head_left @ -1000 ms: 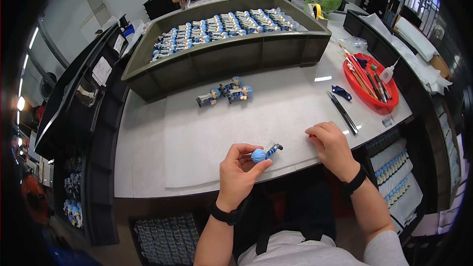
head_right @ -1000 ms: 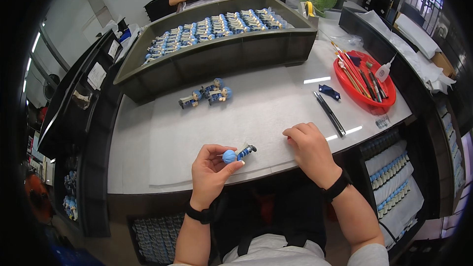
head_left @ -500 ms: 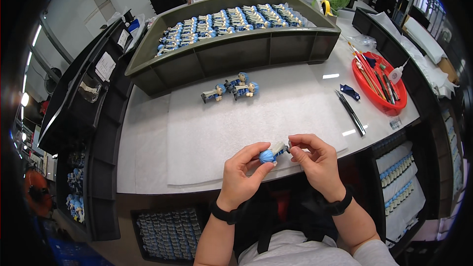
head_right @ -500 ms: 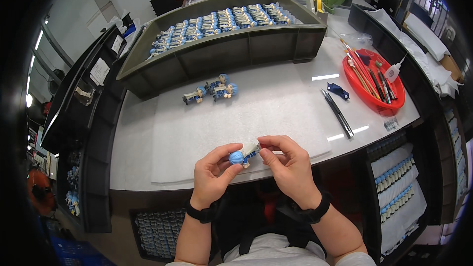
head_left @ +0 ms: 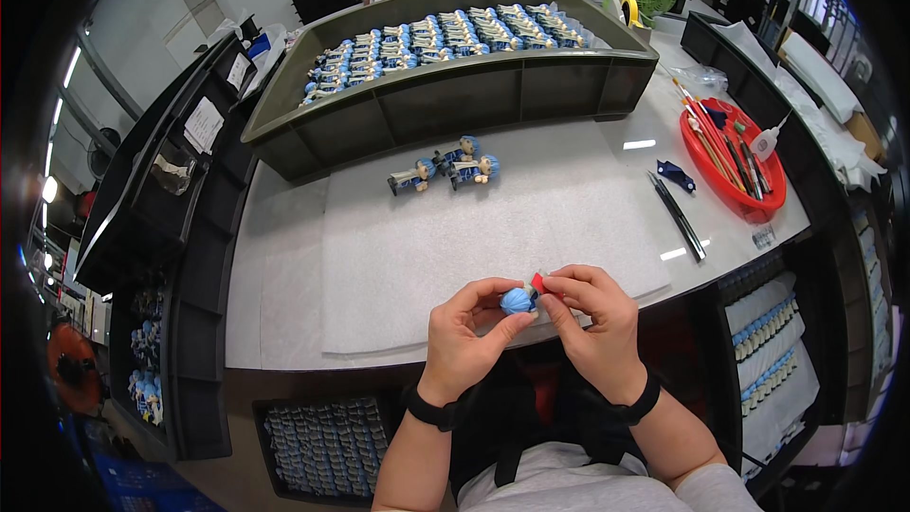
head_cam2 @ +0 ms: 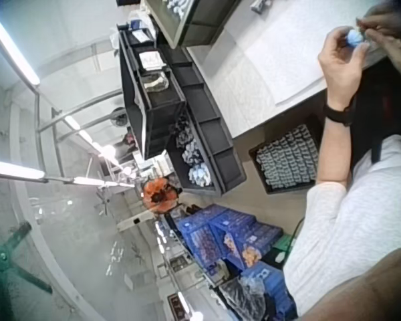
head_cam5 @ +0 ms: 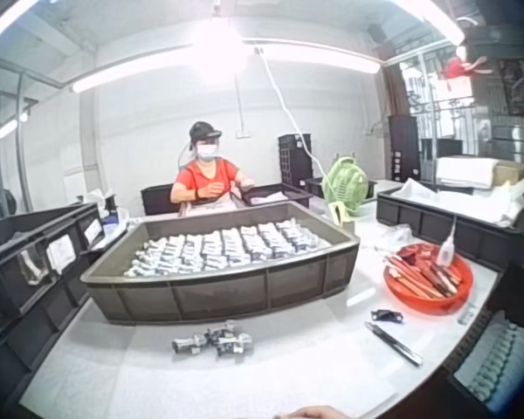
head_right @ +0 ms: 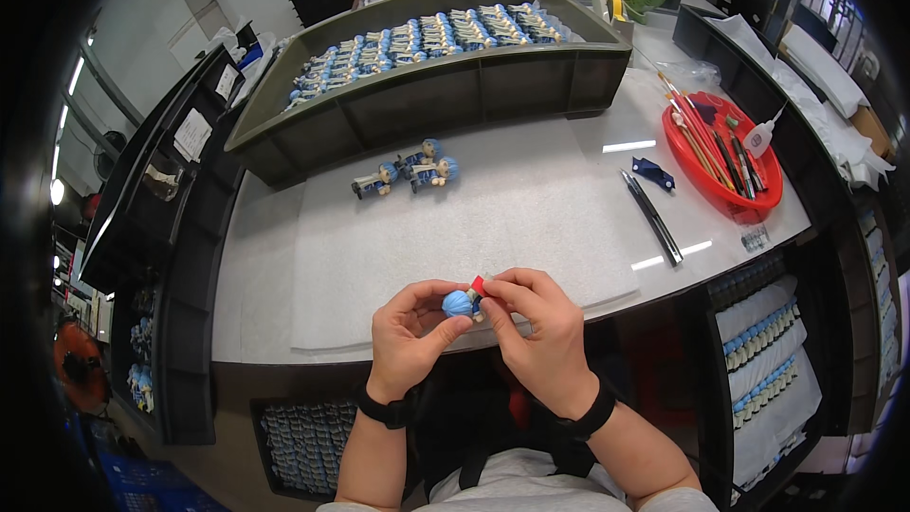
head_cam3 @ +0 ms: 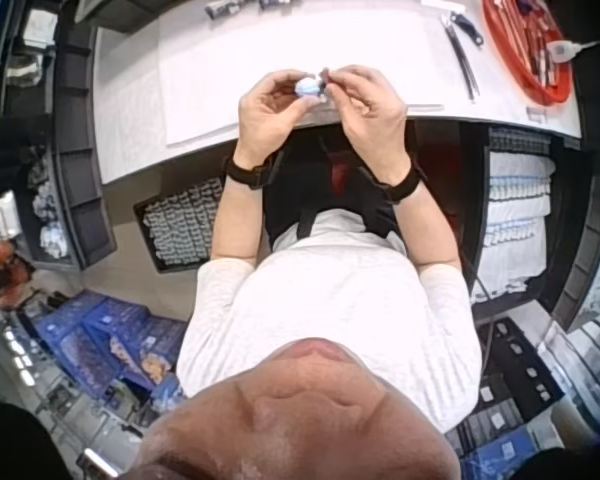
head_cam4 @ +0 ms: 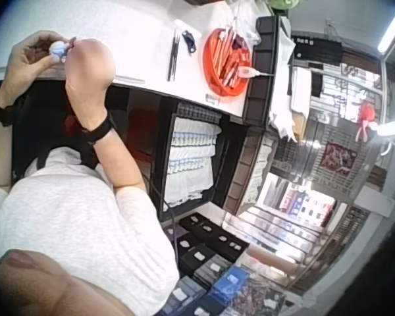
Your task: The person repeatedly picks up small blue-and-white figurines from a tray, attaches a small red piece to each one, and places the completed figures into a black bin. The process is repeated for multiple units.
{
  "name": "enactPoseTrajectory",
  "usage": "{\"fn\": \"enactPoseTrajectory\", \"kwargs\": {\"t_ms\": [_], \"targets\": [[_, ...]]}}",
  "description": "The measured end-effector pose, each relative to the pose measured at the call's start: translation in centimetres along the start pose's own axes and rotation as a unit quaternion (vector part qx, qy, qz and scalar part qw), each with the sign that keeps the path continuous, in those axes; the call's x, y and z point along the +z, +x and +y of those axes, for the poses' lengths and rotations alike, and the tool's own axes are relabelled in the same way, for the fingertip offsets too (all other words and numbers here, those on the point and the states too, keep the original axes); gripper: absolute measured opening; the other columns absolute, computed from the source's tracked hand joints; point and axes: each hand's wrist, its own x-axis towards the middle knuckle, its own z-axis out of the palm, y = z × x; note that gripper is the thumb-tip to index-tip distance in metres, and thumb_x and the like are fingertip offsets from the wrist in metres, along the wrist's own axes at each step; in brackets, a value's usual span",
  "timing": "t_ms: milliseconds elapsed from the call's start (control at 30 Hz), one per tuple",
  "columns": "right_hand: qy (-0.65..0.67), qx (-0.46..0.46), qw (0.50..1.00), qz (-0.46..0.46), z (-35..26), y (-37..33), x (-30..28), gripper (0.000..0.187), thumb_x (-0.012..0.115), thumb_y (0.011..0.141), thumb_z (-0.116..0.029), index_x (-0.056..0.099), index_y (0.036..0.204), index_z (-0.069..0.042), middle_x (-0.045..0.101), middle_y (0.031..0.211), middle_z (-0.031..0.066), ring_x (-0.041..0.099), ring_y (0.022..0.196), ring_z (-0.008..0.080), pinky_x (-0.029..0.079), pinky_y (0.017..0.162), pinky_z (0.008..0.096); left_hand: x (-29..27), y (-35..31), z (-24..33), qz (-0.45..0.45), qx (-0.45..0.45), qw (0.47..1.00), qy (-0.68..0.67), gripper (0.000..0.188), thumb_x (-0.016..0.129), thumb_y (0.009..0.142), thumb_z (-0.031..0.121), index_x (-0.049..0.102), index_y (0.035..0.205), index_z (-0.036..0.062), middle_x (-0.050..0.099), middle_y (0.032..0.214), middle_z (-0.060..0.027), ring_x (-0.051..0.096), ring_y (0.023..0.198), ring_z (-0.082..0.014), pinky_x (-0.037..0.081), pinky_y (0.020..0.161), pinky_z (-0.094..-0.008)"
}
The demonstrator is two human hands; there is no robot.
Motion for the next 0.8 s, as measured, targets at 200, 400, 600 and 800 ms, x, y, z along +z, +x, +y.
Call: {"fn": "enactPoseTrajectory", "kwargs": {"t_ms": [200, 400, 600, 800], "targets": [[-0.043, 0.006, 0.999, -0.003, -0.2, -0.2, 0.2, 0.018, 0.069, 0.079, 0.000, 0.067, 0.097, 0.001, 0.063, 0.089, 0.0125, 0.065, 0.073, 0.0178, 0.052, 0.064, 0.0262, 0.1, 0.0, 0.1, 0.006, -0.005, 1.000, 0.002, 0.032, 0.073, 0.077, 0.000, 0.061, 0.107, -0.0019, 0.067, 0.100, -0.0111, 0.065, 0.092, -0.0158, 0.054, 0.084, -0.0277], [0.022, 0.050, 0.998, -0.007, 0.7, -0.3, 0.1, 0.022, 0.070, 0.079, -0.001, 0.068, 0.100, 0.000, 0.063, 0.087, 0.0111, 0.063, 0.070, 0.0141, 0.052, 0.063, 0.0235, 0.0, 0.0, 0.0, 0.003, -0.005, 1.000, 0.002, 0.031, 0.073, 0.077, 0.000, 0.062, 0.106, -0.0015, 0.067, 0.099, -0.0108, 0.065, 0.092, -0.0158, 0.054, 0.083, -0.0277], [0.120, 0.111, 0.987, -0.006, 0.8, -0.5, 0.3, 0.022, 0.069, 0.079, 0.003, 0.068, 0.101, 0.001, 0.063, 0.090, 0.0093, 0.063, 0.076, 0.0115, 0.052, 0.064, 0.0212, 0.0, 0.0, -0.1, 0.001, -0.004, 1.000, -0.004, 0.031, 0.074, 0.077, 0.000, 0.062, 0.106, -0.0016, 0.067, 0.100, -0.0110, 0.065, 0.092, -0.0159, 0.054, 0.084, -0.0280], [0.169, 0.131, 0.977, 0.005, 0.9, -0.6, 0.6, 0.022, 0.068, 0.080, 0.003, 0.067, 0.102, 0.002, 0.061, 0.095, 0.0089, 0.062, 0.077, 0.0107, 0.052, 0.064, 0.0204, 0.1, 0.0, 0.0, 0.004, -0.006, 1.000, -0.004, 0.032, 0.074, 0.076, 0.000, 0.062, 0.106, -0.0018, 0.067, 0.100, -0.0116, 0.065, 0.093, -0.0163, 0.054, 0.085, -0.0283]]}}
